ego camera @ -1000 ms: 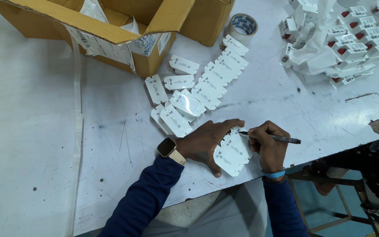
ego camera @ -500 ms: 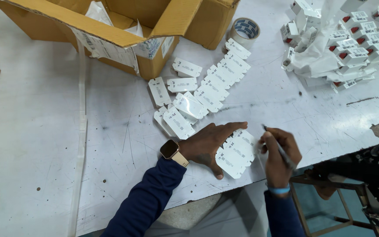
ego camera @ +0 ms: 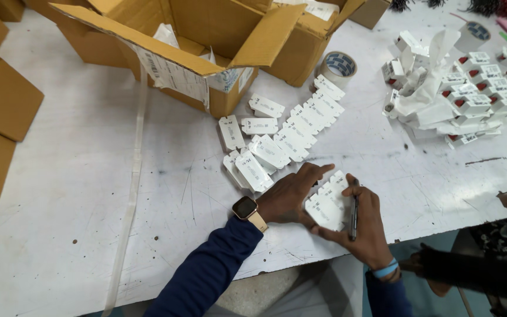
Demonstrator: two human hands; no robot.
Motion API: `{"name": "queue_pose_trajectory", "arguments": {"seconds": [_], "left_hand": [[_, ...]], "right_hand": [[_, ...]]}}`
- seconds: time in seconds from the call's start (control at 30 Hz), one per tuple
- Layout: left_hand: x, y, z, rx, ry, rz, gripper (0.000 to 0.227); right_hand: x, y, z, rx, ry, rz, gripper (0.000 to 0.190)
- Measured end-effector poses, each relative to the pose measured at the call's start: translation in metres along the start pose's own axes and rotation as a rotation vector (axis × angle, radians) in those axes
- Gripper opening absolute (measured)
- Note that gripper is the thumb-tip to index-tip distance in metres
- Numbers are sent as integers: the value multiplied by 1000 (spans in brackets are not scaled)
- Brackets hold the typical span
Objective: The person picks up small white plastic components from a table and writes on them with a black marker. They place the labeled components into a growing stack and repeat the process with additional units.
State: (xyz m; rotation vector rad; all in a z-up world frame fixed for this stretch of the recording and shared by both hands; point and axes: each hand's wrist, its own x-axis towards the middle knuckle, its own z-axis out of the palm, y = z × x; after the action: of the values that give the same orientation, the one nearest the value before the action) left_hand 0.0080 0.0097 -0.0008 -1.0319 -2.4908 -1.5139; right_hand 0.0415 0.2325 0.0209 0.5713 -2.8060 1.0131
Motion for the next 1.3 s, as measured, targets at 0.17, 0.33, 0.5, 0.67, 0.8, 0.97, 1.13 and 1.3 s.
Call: {"name": "queue_pose_trajectory", "arguments": {"seconds": [0.17, 0.33, 0.5, 0.67, 0.8, 0.97, 1.13, 1.3], "left_hand": [[-25, 47, 9, 175, 282, -106, 82], [-77, 75, -16, 191, 750, -421, 25], [-91, 78, -36, 293, 749, -608, 26], [-105, 84, -26, 275, 683, -712, 25], [-102, 78, -21, 261, 724, -811, 26], [-105, 61, -32, 262, 770, -840, 30], [-95, 44, -42, 309, 759, -714, 36], [-81, 38, -42, 360, 711, -816, 42]], "right_hand": [[14, 17, -2, 59, 174, -26, 87], [67, 11, -10, 351, 393, -74, 61], [86, -16, 14, 181, 345, -127, 40], [29, -52, 49, -42, 376, -359, 27], [14, -68, 58, -13, 69, -417, 30], [13, -43, 59, 147, 63, -257, 36], [54, -14, 39, 337, 371, -190, 30], [130, -26, 48, 861, 239, 233, 25]]}}
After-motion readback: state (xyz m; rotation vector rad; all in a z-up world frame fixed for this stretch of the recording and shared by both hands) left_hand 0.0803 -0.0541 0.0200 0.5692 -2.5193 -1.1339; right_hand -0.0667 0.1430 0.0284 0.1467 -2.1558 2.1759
